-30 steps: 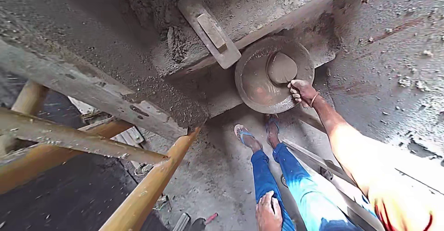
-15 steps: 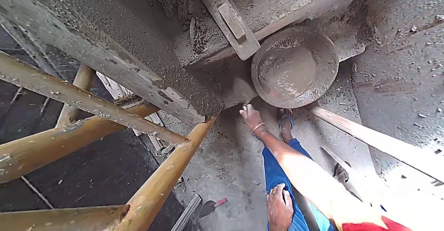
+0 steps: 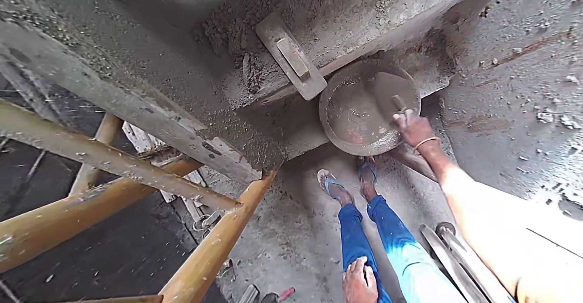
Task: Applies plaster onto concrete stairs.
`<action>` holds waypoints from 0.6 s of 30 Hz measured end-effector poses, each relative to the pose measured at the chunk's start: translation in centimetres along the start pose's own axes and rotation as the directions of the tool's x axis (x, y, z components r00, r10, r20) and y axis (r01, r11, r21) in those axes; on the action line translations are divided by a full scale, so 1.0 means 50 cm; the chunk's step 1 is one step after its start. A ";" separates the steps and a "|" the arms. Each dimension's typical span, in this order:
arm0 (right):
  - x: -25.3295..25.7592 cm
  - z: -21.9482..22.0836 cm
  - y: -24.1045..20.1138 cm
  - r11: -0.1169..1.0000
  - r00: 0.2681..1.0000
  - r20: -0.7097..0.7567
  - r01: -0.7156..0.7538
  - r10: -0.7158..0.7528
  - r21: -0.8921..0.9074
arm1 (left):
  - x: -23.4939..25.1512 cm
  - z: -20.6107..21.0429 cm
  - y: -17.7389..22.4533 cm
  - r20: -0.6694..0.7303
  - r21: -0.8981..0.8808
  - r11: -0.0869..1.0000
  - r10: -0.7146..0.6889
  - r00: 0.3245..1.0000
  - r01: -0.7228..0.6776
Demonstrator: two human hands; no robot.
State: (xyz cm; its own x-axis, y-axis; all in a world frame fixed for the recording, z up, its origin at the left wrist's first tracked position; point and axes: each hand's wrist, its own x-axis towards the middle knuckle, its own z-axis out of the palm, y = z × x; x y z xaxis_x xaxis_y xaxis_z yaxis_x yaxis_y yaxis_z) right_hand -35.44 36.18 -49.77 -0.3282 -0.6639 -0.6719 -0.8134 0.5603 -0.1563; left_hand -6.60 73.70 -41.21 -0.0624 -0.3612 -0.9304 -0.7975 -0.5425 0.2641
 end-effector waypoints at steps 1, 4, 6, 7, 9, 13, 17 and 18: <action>0.028 -0.001 0.019 0.999 0.999 -0.035 -0.028 0.027 -0.022 | 0.000 -0.002 -0.001 0.008 0.005 1.000 -0.004 1.000 0.004; 0.105 0.030 0.072 0.998 0.998 0.059 0.010 -0.014 0.063 | -0.001 -0.003 -0.001 -0.002 0.019 1.000 0.011 1.000 -0.011; 0.126 0.050 0.080 0.971 0.979 0.188 0.029 -0.075 0.236 | -0.002 -0.008 0.003 0.005 0.025 1.000 0.011 1.000 -0.011; 0.128 0.058 0.075 0.929 0.966 0.247 -0.022 -0.075 0.370 | 0.003 -0.015 0.004 0.011 0.029 1.000 0.011 1.000 -0.011; 0.110 0.077 0.075 0.687 0.924 0.372 -0.217 -0.084 0.694 | -0.002 -0.020 0.006 0.020 0.030 1.000 0.001 1.000 -0.001; 0.029 0.074 0.055 0.477 0.938 0.309 -0.203 -0.155 0.855 | -0.003 -0.028 0.016 0.023 0.022 1.000 -0.003 1.000 0.003; -0.109 0.091 -0.043 0.616 0.974 0.192 -0.076 -0.124 0.784 | -0.001 -0.030 0.020 0.039 0.018 1.000 -0.010 0.999 0.009; -0.147 0.101 -0.083 0.648 0.976 0.195 -0.084 -0.101 0.757 | -0.002 -0.029 0.021 0.049 0.020 1.000 -0.017 0.999 0.016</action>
State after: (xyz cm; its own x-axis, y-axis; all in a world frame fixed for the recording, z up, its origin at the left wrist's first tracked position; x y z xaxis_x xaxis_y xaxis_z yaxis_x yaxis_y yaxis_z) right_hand -27.22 41.25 -47.85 -0.1442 -0.6076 -0.7811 -0.1355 0.7940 -0.5926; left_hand -6.55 72.06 -40.47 -0.0781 -0.3145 -0.9460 -0.8104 -0.5326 0.2440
